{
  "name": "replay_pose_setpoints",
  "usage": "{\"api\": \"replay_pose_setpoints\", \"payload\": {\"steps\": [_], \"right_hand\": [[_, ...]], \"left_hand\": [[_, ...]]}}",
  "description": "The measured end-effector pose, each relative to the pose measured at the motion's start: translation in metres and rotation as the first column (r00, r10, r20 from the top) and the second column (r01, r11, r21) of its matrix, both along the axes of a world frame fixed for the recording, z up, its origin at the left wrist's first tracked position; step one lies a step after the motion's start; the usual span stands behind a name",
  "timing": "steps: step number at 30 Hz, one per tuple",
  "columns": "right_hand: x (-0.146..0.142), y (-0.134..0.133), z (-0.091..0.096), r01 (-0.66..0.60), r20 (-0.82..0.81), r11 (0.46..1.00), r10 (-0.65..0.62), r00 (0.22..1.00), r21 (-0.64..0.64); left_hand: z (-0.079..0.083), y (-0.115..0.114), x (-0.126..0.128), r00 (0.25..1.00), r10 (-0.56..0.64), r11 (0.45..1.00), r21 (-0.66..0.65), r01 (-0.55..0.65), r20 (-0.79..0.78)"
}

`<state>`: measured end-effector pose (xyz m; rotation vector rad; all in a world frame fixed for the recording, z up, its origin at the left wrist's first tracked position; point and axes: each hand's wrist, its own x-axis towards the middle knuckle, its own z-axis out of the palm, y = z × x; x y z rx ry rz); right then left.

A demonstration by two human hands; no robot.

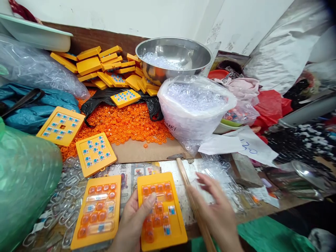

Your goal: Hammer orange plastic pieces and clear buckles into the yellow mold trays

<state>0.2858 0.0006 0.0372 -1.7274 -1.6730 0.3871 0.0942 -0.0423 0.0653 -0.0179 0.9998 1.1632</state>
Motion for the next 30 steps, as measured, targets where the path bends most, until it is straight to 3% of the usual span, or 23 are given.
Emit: {"api": "replay_pose_setpoints", "payload": {"steps": [1,3,5,8,11,13,15,17,21,25,27,30], "right_hand": [[0.015,0.008,-0.001,0.047,0.111,0.996,-0.055,0.992,0.071],[0.040,0.024,-0.006,0.067,0.245,0.993,-0.089,0.965,0.098],[0.051,0.035,-0.013,0.039,0.296,0.997,-0.058,0.953,0.071],[0.047,0.040,-0.016,-0.010,0.299,0.996,-0.018,0.954,0.092],[0.026,0.028,-0.003,-0.060,0.209,0.987,0.028,0.978,0.148],[0.008,0.010,0.012,-0.121,0.033,0.988,0.118,0.992,0.097],[-0.011,-0.009,0.026,-0.227,-0.350,0.970,0.186,0.918,-0.082],[-0.027,-0.024,0.034,-0.377,-0.569,0.906,0.211,0.794,-0.190],[-0.043,-0.032,0.035,-0.499,-0.568,0.844,0.318,0.759,-0.194],[-0.041,-0.028,0.028,-0.618,-0.468,0.780,0.513,0.719,-0.095],[-0.039,-0.029,0.022,-0.583,-0.409,0.812,0.528,0.744,-0.011],[-0.040,-0.030,0.014,-0.382,-0.405,0.924,0.355,0.842,0.015]], "left_hand": [[-0.002,0.001,-0.002,1.000,-0.005,1.000,-0.023,0.006,0.015],[-0.005,0.004,-0.005,1.000,-0.009,0.999,-0.035,0.010,0.028],[-0.008,0.004,-0.008,0.999,-0.013,1.000,-0.027,0.014,0.031],[-0.008,0.001,-0.013,0.995,-0.056,0.997,-0.057,0.061,0.084],[-0.006,-0.004,-0.017,0.984,-0.088,0.995,-0.039,0.095,0.155],[-0.006,-0.006,-0.018,0.983,-0.085,0.996,0.001,0.085,0.164],[-0.006,-0.007,-0.019,0.983,-0.085,0.996,0.045,0.078,0.163],[-0.005,-0.006,-0.018,0.981,-0.097,0.991,0.111,0.079,0.166],[0.000,-0.006,-0.017,0.987,-0.141,0.966,0.231,0.120,0.073],[0.003,-0.008,-0.015,0.989,-0.103,0.968,0.219,0.125,-0.108],[0.004,-0.009,-0.014,0.981,-0.062,0.974,0.204,0.099,-0.182],[0.006,-0.009,-0.012,0.960,-0.026,0.979,0.185,0.080,-0.278]]}}
